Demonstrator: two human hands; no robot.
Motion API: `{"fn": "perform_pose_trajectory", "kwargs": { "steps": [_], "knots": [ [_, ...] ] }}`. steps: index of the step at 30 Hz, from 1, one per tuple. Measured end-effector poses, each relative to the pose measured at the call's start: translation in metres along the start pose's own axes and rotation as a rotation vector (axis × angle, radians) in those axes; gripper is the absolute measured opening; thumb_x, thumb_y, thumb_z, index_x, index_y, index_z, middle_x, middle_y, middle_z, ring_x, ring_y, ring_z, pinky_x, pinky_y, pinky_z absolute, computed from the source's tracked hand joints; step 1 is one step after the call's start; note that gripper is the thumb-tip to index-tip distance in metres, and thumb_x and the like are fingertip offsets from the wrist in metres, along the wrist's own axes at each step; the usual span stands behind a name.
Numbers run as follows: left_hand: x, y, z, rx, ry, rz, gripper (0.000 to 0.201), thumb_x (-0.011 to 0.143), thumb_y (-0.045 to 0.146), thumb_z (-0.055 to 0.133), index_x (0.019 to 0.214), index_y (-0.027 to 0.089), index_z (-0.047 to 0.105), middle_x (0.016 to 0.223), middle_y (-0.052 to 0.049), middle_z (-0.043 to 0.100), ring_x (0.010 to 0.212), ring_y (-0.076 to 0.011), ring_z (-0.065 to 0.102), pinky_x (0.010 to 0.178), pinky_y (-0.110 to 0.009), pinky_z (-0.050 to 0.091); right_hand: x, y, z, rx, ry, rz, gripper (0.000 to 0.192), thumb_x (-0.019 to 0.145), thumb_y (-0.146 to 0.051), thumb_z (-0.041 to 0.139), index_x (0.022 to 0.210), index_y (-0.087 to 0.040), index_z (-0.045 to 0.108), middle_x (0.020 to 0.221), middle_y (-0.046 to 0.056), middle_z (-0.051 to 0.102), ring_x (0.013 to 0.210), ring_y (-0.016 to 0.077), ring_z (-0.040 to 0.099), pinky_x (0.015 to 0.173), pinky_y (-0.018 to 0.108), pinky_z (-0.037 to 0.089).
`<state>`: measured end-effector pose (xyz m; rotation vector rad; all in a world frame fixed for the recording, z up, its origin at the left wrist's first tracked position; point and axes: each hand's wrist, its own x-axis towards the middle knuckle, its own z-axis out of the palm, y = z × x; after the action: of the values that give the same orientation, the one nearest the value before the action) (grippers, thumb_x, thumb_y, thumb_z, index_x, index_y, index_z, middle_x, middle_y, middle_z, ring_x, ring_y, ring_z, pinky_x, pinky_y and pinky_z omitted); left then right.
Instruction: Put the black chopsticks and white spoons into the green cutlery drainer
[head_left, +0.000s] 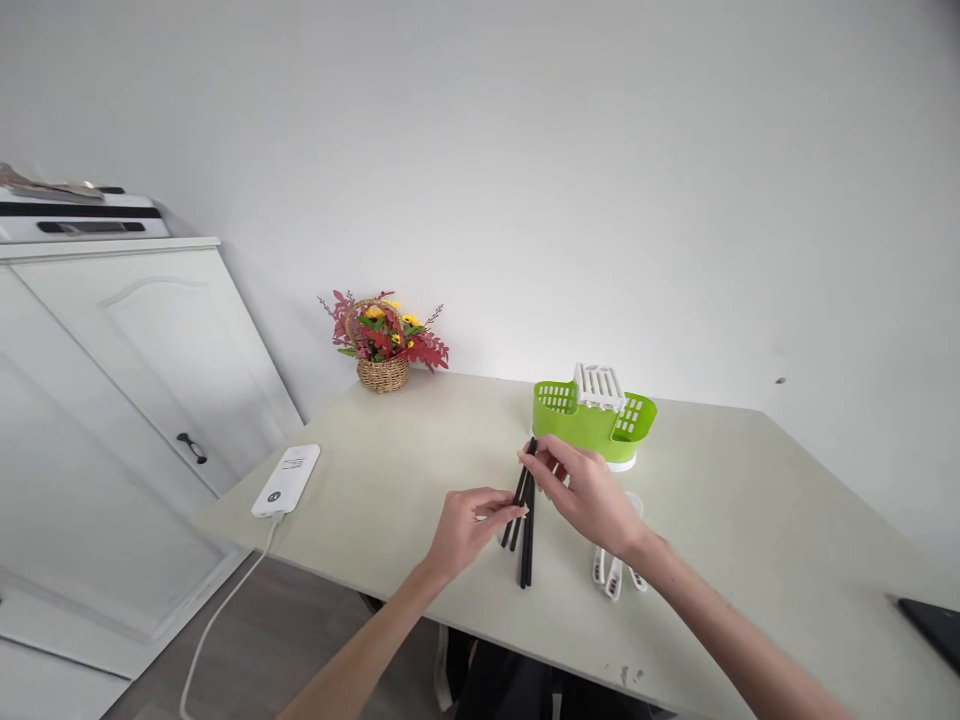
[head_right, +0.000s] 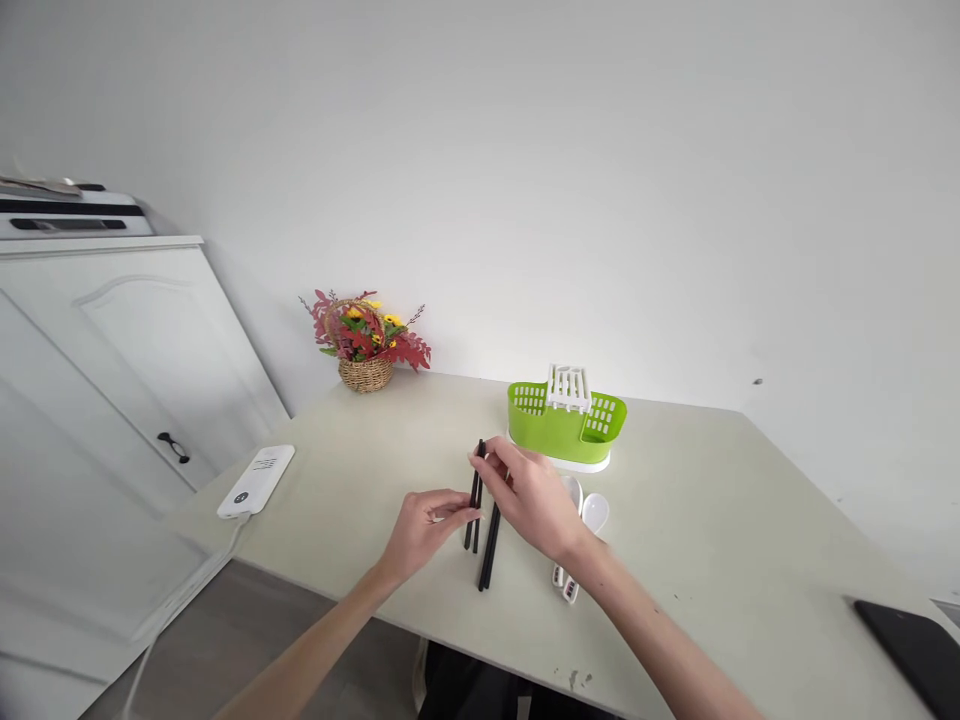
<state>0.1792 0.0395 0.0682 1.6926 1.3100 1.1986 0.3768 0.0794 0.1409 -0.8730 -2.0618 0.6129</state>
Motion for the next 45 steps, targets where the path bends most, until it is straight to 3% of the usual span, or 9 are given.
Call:
{"fn": "perform_pose_trajectory", "kwargs": {
  "steps": [8, 17, 24, 29, 35, 41, 45],
  "knots": [
    [-0.008, -0.007, -0.007, -0.035, -0.071, -0.027, 0.031, 0.088, 0.050, 0.075, 0.094, 0.021, 0.085, 0.096, -0.004, 0.082, 0.091, -0.0257, 0.075, 0.083, -0.032, 0.060, -0.002, -0.004, 0.004, -0.039, -0.046, -0.003, 0.029, 0.107, -0.044, 0.044, 0.085, -0.027, 0.048, 0.070, -0.004, 0.060, 0.060, 0.0143, 0.052, 0.060, 0.027, 0.042],
    [-0.011, -0.015, -0.001, -0.040, -0.092, -0.096, 0.036, 0.082, 0.054, 0.078, 0.086, 0.019, 0.082, 0.088, -0.005, 0.082, 0.084, -0.0249, 0.076, 0.081, -0.033, 0.060, -0.008, -0.006, -0.001, -0.068, -0.055, 0.036, 0.033, 0.106, -0.049, 0.044, 0.082, -0.027, 0.047, 0.069, -0.003, 0.063, 0.056, 0.0141, 0.055, 0.058, 0.027, 0.045],
    [-0.008, -0.022, 0.004, -0.069, -0.086, -0.077, 0.031, 0.080, 0.049, 0.082, 0.083, 0.018, 0.081, 0.086, -0.007, 0.082, 0.081, -0.0251, 0.077, 0.078, -0.033, 0.060, -0.005, -0.011, -0.021, -0.055, -0.099, 0.057, 0.032, 0.106, -0.051, 0.043, 0.093, -0.026, 0.059, 0.068, -0.003, 0.064, 0.059, 0.0145, 0.058, 0.057, 0.027, 0.045],
    [-0.010, -0.030, 0.005, -0.094, -0.133, -0.059, 0.029, 0.083, 0.047, 0.079, 0.084, 0.018, 0.080, 0.087, -0.007, 0.082, 0.083, -0.0248, 0.077, 0.082, -0.033, 0.061, -0.005, -0.014, -0.026, -0.066, -0.087, 0.078, 0.032, 0.107, -0.048, 0.044, 0.090, -0.026, 0.058, 0.067, -0.004, 0.065, 0.058, 0.0132, 0.059, 0.060, 0.027, 0.045],
    [-0.013, -0.044, 0.001, -0.082, -0.183, -0.128, 0.026, 0.085, 0.044, 0.079, 0.087, 0.018, 0.079, 0.090, -0.006, 0.082, 0.091, -0.0261, 0.078, 0.086, -0.032, 0.060, -0.003, -0.019, -0.027, -0.078, -0.108, 0.063, 0.031, 0.107, -0.048, 0.043, 0.090, -0.026, 0.057, 0.068, -0.003, 0.065, 0.059, 0.0141, 0.060, 0.061, 0.027, 0.046],
    [-0.010, -0.049, -0.002, -0.082, -0.236, -0.139, 0.032, 0.083, 0.049, 0.080, 0.088, 0.017, 0.081, 0.091, -0.007, 0.083, 0.090, -0.0263, 0.078, 0.086, -0.032, 0.061, 0.005, -0.021, -0.037, -0.180, -0.192, 0.073, 0.040, 0.107, -0.049, 0.041, 0.079, -0.025, 0.057, 0.071, -0.001, 0.070, 0.059, 0.0148, 0.062, 0.060, 0.029, 0.046],
    [-0.004, -0.057, -0.011, -0.066, -0.198, -0.152, 0.034, 0.081, 0.049, 0.082, 0.091, 0.017, 0.081, 0.094, -0.007, 0.082, 0.091, -0.0254, 0.078, 0.086, -0.032, 0.060, 0.021, -0.022, -0.060, -0.177, -0.094, 0.076, 0.042, 0.104, -0.055, 0.045, 0.081, -0.025, 0.062, 0.070, 0.000, 0.072, 0.059, 0.0155, 0.064, 0.059, 0.029, 0.048]
  ]
}}
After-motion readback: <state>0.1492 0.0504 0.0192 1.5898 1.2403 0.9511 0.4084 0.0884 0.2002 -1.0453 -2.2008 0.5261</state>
